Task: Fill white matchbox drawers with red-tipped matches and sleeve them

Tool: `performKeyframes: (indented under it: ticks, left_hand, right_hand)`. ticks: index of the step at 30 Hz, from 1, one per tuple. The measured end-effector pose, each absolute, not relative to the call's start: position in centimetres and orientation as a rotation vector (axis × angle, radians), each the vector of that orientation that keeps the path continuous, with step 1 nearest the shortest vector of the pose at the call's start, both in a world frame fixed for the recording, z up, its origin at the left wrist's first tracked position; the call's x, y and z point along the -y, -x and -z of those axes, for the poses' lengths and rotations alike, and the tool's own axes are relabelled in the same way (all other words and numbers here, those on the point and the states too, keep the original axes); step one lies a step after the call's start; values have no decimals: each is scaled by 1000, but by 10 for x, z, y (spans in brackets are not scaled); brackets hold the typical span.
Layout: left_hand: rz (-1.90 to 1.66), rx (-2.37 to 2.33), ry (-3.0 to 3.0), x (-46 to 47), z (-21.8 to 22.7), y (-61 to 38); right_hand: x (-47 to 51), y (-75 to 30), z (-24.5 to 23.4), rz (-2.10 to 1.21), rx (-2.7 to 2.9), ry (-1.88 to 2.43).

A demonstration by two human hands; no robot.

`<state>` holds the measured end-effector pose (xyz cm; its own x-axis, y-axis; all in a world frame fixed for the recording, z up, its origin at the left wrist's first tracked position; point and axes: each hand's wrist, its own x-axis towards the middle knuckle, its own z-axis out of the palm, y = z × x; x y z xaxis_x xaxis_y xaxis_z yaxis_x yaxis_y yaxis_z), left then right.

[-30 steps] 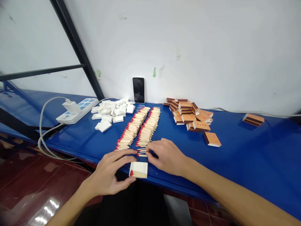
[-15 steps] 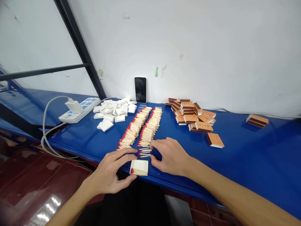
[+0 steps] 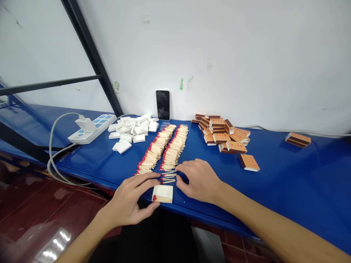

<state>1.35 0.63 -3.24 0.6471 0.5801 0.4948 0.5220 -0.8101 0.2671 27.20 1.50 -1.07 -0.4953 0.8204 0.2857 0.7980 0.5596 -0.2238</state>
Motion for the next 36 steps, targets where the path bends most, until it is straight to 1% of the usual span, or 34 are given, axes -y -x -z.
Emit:
performKeyframes:
  ticks: [11,23,36]
  left_hand:
    - [-823,-950,-2782,-6,31,-14]
    - [-846,-923,-2778,-6,32,-15]
    - [-856,-929,-2780,-6,32,-15]
  right_hand:
    - [-13,-271,10,-183,2475,1209]
    - [-12,-271,10,-260,2496,1218]
    - [-13,-271,14,-212,2523,1255]
